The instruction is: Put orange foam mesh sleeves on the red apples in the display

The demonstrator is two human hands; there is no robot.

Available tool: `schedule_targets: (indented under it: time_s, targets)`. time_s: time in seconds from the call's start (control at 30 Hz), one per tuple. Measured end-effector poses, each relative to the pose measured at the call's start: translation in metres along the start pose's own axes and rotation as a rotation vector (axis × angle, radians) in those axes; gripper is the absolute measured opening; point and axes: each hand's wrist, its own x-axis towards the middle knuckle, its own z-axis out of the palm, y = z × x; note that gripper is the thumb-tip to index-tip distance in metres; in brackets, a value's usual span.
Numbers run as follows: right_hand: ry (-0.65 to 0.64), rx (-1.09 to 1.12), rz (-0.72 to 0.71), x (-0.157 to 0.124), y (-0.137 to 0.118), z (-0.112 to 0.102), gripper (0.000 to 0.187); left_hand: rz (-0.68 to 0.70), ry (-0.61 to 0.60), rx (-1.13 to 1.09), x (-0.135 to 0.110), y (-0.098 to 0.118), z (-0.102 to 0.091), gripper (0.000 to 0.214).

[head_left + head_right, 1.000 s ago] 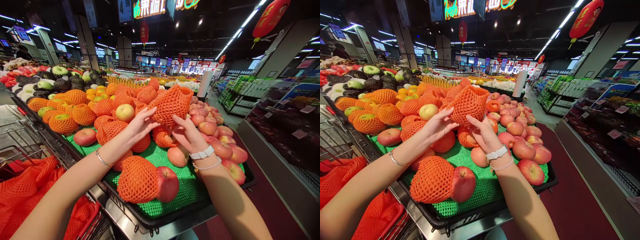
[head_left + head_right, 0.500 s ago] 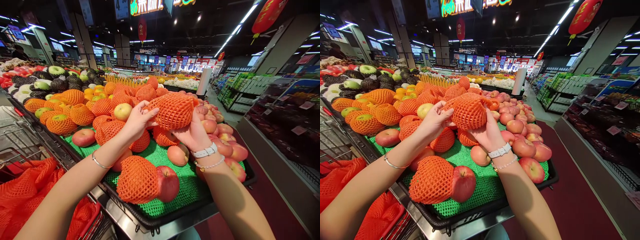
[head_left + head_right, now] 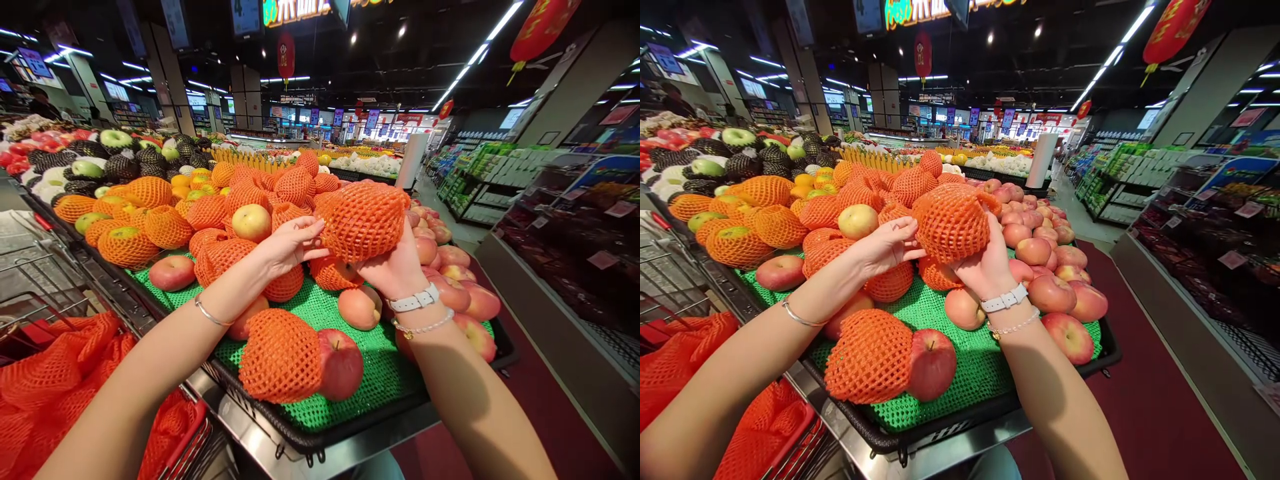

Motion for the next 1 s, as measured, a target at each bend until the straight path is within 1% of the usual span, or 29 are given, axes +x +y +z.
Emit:
schedule_targets:
  time_s: [0.13,0.2,0.27,0.33,0.47,0.53,0.6,0.67,0.7,0.77,0.83,0.87,0.93,0.97,1.0]
  targets:
    - [-0.008,-0.06,-0.036,-0.001,0.002,0.002,0.055,0.019,-0.117,-0.069,-0.004,0.008,-0.003,0.012]
    - [0.015,-0.071,-0.027,-0.003,0.002,0.004,0.055,0.015,-0.14,-0.126,-0.004,0.012,-0.004,0.003]
    - [0.022,-0.069,-0.011,-0.006,0.003,0.007,0.055,-0.002,-0.117,-0.142,-0.002,0.011,-0.004,0.014]
    - [0.002,-0.073,-0.013,-0.011,0.004,0.012,0.054,0.009,-0.06,-0.125,0.001,0.006,-0.003,0.021]
    - [-0.022,-0.068,-0.026,-0.017,0.008,0.021,0.053,0.073,0.054,-0.095,0.005,-0.006,0.0,0.01]
    - [-0.002,-0.05,-0.036,-0.018,0.008,0.023,0.054,0.105,0.08,-0.043,0.005,-0.009,0.001,0.007]
    - [0.025,-0.021,-0.1,-0.019,0.007,0.024,0.051,0.166,0.084,0.046,0.005,-0.01,0.001,0.008]
    - [0.041,0.006,-0.167,-0.02,0.005,0.025,0.046,0.251,0.089,0.15,0.006,-0.012,-0.001,0.016]
    - [0.043,0.012,-0.175,-0.02,0.004,0.026,0.044,0.298,0.105,0.208,0.007,-0.013,-0.003,0.021]
    - [0.05,0.017,-0.132,-0.02,0.003,0.026,0.042,0.395,0.162,0.342,0.009,-0.015,-0.007,0.031]
    - [0.067,0.012,-0.074,-0.018,0.005,0.026,0.043,0.558,0.203,0.506,0.008,-0.014,-0.011,0.05]
    - [0.078,0.005,-0.06,-0.017,0.005,0.025,0.043,0.669,0.189,0.608,0.007,-0.013,-0.011,0.062]
    - [0.085,-0.018,-0.053,-0.016,0.007,0.023,0.045,0.911,0.09,0.86,0.001,-0.009,-0.01,0.086]
    - [0.077,-0.027,-0.054,-0.015,0.007,0.022,0.046,1.008,0.026,0.996,-0.003,-0.007,-0.009,0.093]
    - [0.064,-0.031,-0.057,-0.015,0.007,0.022,0.047,1.068,-0.034,1.12,-0.006,-0.006,-0.007,0.097]
